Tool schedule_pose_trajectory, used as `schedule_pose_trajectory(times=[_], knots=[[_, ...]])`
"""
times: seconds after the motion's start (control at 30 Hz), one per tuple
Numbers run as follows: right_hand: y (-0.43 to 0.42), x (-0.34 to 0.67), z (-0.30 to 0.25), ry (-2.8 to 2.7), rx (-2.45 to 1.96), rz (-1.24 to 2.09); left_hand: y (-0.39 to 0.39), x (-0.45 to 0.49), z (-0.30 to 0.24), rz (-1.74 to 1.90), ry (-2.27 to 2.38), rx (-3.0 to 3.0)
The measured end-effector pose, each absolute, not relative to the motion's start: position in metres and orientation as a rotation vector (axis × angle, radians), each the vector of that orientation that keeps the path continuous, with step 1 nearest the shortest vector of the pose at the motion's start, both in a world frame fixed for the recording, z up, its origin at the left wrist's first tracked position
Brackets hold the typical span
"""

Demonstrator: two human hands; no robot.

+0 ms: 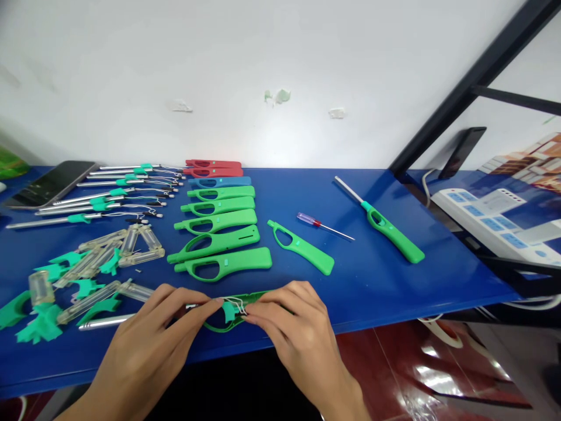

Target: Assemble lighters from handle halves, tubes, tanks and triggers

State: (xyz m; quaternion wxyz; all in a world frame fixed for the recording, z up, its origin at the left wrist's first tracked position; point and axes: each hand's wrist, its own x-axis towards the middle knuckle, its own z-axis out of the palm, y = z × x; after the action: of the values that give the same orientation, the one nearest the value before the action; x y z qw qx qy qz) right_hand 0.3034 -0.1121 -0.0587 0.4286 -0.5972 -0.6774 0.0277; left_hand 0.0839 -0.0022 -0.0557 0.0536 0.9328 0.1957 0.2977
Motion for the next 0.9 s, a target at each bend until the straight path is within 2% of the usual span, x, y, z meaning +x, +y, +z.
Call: schedule_pose_trajectory(times=[0.43,0.9], knots=[[-0.115,0.301,-0.056,-1.746,-1.527,0.053,-0.011,0.087,-0.046,0.921,0.560,2.901],[-0.111,0.307,-0.047,-1.748,-1.627,0.192,-0.012,0.086,-0.056,0.976,0.568,2.982]])
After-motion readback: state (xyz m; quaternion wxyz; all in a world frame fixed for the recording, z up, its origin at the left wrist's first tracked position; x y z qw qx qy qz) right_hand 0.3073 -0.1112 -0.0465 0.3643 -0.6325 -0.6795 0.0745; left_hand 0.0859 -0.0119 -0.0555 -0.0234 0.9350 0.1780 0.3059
